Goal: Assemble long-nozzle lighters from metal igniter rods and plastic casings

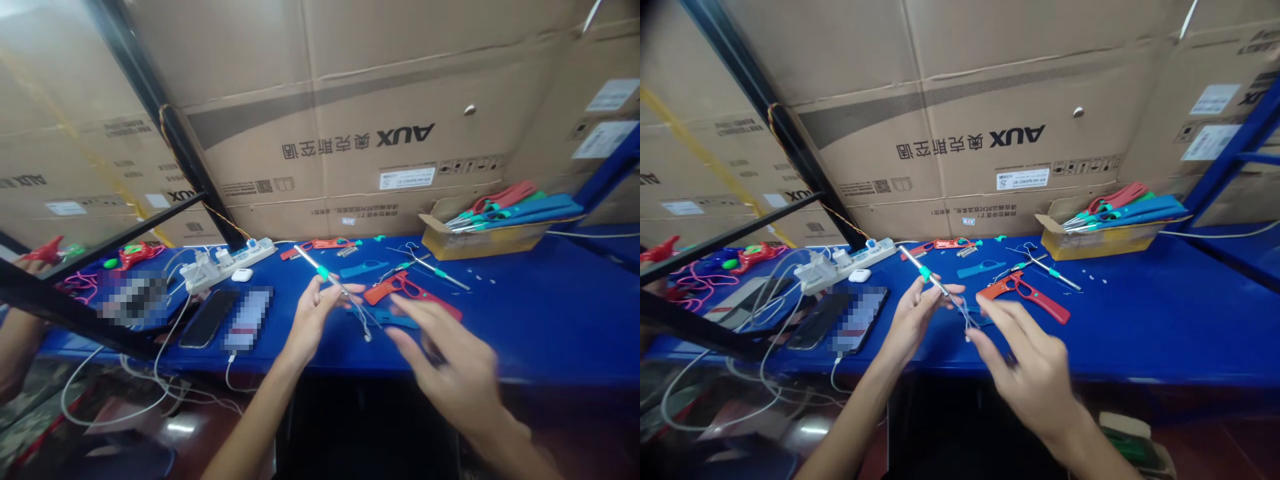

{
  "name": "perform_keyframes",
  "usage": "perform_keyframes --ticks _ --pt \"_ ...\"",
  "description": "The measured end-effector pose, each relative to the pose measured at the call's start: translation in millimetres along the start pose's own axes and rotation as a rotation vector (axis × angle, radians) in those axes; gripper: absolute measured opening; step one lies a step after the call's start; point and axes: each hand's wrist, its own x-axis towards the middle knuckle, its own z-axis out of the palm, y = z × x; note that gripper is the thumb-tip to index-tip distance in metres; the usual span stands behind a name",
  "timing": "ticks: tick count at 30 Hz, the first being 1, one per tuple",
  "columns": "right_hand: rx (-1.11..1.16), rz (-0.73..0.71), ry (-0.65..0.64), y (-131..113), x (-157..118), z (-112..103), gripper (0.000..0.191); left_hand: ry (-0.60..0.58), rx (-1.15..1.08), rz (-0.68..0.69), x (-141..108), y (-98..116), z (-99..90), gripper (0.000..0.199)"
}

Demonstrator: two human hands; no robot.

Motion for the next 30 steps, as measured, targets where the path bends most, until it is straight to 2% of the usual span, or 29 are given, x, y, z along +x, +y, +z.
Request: perform_keyframes --ticks 4,7,12,14,16,17,18,19,20,21,22,23,24,26,27,30 --pt "-0.046 -0.03 -0.032 24.8 5.0 39.1 0.042 0.01 0.002 -0.058 -3.6 -11.5 7.6 0.022" --pt "0.0 0.004 -0.031 37.7 4.1 55.6 0.039 0.061 0.04 -0.062 -5.1 -17.2 9.2 0.02" --pt "0.132 -0.062 -0.069 39.2 0.2 58.4 0.027 0.083 0.119 -0.054 -7.9 -21.8 2.9 0.018" --pt "0.152 -0.107 -0.088 39.4 -0.9 58.2 0.025 0.046 0.139 -0.081 -8.1 -23.5 -2.9 0.021" --pt "0.156 -0.131 -0.083 40.2 -1.4 58.0 0.023 0.022 0.151 -0.144 -8.9 -25.7 -9.1 0.03" --pt "0.148 -0.135 -0.07 40.5 -1.4 57.5 0.023 0.066 0.164 -0.16 -10.0 -27.0 -11.9 0.039" --pt "0.131 -0.138 -0.057 40.7 -1.0 56.8 0.023 0.162 0.197 -0.135 -11.8 -28.3 -14.1 0.048" --pt "0.106 -0.143 -0.051 40.7 -0.4 55.8 0.023 0.3 0.263 -0.051 -14.3 -29.6 -15.9 0.056" --pt "0.077 -0.149 -0.054 40.6 0.4 54.7 0.022 0.447 0.367 0.095 -17.1 -30.7 -17.1 0.064" --pt "0.051 -0.157 -0.067 40.4 1.3 53.6 0.021 0.542 0.51 0.285 -20.1 -31.7 -17.9 0.068" --pt "0.03 -0.165 -0.085 40.3 2.2 52.6 0.02 0.544 0.682 0.474 -22.7 -32.5 -18.5 0.07" --pt "0.014 -0.176 -0.103 40.3 3.0 51.9 0.02 0.444 0.857 0.618 -24.4 -33.3 -18.9 0.071" --pt "0.003 -0.189 -0.12 40.6 3.5 51.5 0.022 0.272 1.012 0.692 -25.1 -34.3 -19.5 0.067" --pt "-0.013 -0.214 -0.149 42.5 3.5 51.0 0.025 -0.04 1.179 0.647 -22.9 -37.3 -21.3 0.054" --pt "-0.016 -0.22 -0.159 44.2 3.1 50.7 0.025 -0.109 1.185 0.598 -20.6 -39.3 -22.9 0.048" --pt "0.002 -0.172 -0.181 52.4 0.6 47.5 0.034 -0.116 1.068 0.534 -13.2 -44.3 -30.3 0.033"
